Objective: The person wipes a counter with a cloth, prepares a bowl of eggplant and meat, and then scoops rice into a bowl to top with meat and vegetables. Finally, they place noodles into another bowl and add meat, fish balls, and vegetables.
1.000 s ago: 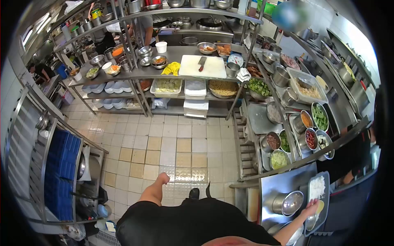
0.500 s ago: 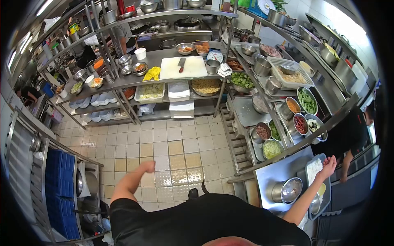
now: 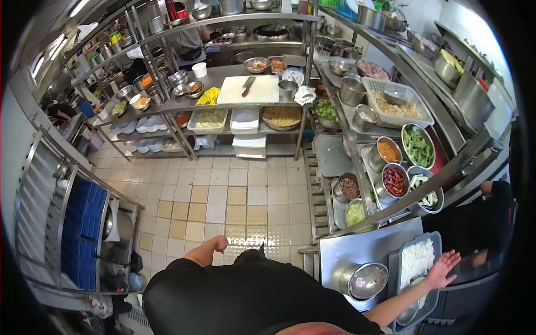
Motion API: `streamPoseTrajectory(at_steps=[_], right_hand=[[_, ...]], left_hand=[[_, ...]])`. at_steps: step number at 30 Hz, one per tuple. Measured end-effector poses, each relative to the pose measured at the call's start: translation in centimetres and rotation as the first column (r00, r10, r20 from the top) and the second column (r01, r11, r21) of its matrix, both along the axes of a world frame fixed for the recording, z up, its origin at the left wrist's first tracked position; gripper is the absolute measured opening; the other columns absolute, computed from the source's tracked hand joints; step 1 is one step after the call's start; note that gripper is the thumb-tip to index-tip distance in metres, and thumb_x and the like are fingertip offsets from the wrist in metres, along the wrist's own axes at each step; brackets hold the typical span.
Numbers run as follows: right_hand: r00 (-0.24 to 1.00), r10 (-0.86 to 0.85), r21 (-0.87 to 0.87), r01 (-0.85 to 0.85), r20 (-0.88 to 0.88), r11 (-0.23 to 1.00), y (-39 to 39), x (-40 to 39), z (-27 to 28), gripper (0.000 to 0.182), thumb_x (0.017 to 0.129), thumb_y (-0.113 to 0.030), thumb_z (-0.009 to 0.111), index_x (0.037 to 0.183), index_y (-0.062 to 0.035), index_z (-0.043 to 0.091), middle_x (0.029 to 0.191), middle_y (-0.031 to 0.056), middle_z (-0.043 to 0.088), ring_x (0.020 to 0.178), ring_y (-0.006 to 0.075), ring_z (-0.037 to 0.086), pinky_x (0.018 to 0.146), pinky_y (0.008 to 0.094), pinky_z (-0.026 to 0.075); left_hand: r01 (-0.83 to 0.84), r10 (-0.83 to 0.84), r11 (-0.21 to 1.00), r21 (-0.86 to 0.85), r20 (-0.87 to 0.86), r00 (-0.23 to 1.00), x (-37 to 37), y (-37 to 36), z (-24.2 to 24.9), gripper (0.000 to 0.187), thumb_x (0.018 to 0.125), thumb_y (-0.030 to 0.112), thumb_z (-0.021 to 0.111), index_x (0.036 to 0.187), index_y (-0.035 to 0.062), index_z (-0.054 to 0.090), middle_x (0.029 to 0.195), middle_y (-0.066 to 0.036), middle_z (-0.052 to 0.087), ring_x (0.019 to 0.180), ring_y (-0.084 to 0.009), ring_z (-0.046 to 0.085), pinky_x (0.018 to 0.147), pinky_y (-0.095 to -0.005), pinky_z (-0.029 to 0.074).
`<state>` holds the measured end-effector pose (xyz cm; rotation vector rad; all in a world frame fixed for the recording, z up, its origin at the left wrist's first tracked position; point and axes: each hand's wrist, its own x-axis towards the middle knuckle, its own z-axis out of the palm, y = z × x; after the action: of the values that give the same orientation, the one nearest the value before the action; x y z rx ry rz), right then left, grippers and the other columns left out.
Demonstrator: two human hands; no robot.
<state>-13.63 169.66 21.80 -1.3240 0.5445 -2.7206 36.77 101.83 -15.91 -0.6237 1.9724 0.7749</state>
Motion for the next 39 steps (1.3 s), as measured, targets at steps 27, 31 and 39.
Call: streamPoseTrajectory(at_steps=[27, 31, 39], right_hand=[[0.657, -0.234, -0.378, 0.649, 0.717, 0.660, 10.1, -0.2, -1.1, 0.052, 0.090, -0.052, 0.038, 0.085, -0.0062, 0.062, 0.073, 0.0040, 0.053, 0.072, 0.0202, 0.048, 0.068, 0.0359, 0.039], [0.640, -0.245, -0.383, 0.676, 0.728, 0.629, 11.1, 1.9, -1.7, 0.051, 0.089, -0.051, 0.039, 0.085, -0.0066, 0.062, 0.073, 0.0039, 0.052, 0.072, 0.0201, 0.048, 0.068, 0.0361, 0.039], [0.550, -0.213, -0.376, 0.757, 0.807, 0.534, 9.0, 5.9, -3.9, 0.047, 0.089, -0.050, 0.042, 0.087, -0.0078, 0.062, 0.071, 0.0027, 0.051, 0.069, 0.0190, 0.047, 0.067, 0.0349, 0.038]], left_hand=[[0.059, -0.161, 0.924, -0.379, -0.244, 0.956, -17.2, -5.5, 11.2, 0.029, 0.083, 0.020, 0.057, 0.103, -0.0010, 0.059, 0.084, -0.018, 0.063, 0.073, -0.0316, 0.064, 0.068, -0.0437, 0.055], [0.650, -0.732, 0.634, -0.419, -0.054, 0.679, -15.2, -7.6, 7.7, 0.037, 0.078, 0.045, 0.062, 0.083, 0.0101, 0.073, 0.093, -0.012, 0.067, 0.092, -0.0274, 0.064, 0.088, -0.0369, 0.049], [0.684, -0.819, 0.560, -0.468, -0.184, 0.544, -17.8, -6.0, 10.3, 0.025, 0.076, 0.016, 0.059, 0.094, -0.0010, 0.063, 0.080, -0.016, 0.063, 0.076, -0.0265, 0.063, 0.068, -0.0358, 0.052]])
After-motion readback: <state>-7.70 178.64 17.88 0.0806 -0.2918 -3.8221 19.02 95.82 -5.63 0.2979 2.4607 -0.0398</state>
